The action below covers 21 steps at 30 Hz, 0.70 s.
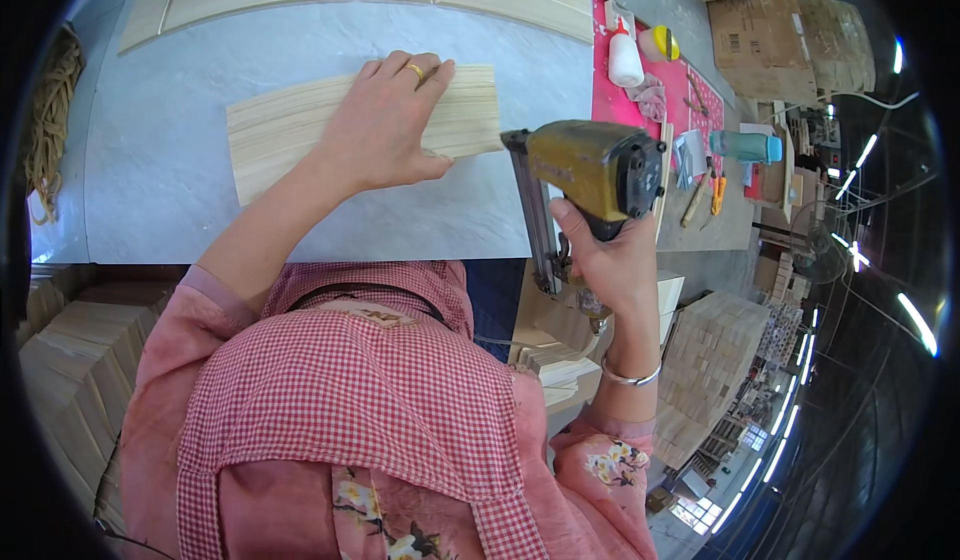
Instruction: Assemble wooden boxes by gluing and stapling pieces together.
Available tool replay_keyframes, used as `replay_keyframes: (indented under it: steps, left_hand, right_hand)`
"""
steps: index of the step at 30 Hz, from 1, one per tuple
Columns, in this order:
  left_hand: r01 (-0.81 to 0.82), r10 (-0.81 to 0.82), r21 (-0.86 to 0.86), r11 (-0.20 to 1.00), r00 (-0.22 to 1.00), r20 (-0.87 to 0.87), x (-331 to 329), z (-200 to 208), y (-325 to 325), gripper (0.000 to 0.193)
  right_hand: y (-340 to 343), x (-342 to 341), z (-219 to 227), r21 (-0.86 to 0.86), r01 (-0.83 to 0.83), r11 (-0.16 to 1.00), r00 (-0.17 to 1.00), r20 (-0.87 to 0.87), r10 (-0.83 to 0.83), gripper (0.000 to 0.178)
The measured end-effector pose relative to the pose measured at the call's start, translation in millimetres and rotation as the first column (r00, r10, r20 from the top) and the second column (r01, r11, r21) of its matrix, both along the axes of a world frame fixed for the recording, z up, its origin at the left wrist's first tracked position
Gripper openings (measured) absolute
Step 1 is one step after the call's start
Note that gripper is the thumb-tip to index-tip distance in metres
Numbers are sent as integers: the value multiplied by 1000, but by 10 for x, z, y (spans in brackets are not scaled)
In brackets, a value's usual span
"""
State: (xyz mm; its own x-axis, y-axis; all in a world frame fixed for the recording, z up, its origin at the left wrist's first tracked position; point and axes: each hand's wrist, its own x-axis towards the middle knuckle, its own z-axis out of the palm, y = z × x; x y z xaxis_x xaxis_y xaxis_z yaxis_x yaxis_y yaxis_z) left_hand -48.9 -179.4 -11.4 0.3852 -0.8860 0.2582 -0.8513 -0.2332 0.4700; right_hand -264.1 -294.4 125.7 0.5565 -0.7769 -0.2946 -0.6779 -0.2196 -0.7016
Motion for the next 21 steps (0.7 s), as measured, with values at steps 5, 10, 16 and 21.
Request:
replay_keyframes:
  steps: [5, 10, 16, 21]
  left_hand:
    - [4, -4, -3, 1000, 1000, -3, 8, -4, 2, 82]
    - [6, -6, 1, 1000, 1000, 0, 9, -10, 0, 82]
    - [8, -8, -4, 1000, 1000, 2, 17, 0, -5, 81]
    - [10, -10, -2, 1000, 1000, 3, 16, 8, -7, 81]
  right_hand:
    - [-82, 121, 1, -13, 6, 1000, 1000, 21, -6, 24]
    - [-135, 205, -10, -27, -31, 999, 997, -71, 29, 24]
    - [-150, 259, -16, -7, -18, 1000, 998, -57, 18, 24]
    - [-191, 326, 44, 20, -29, 999, 996, -78, 31, 24]
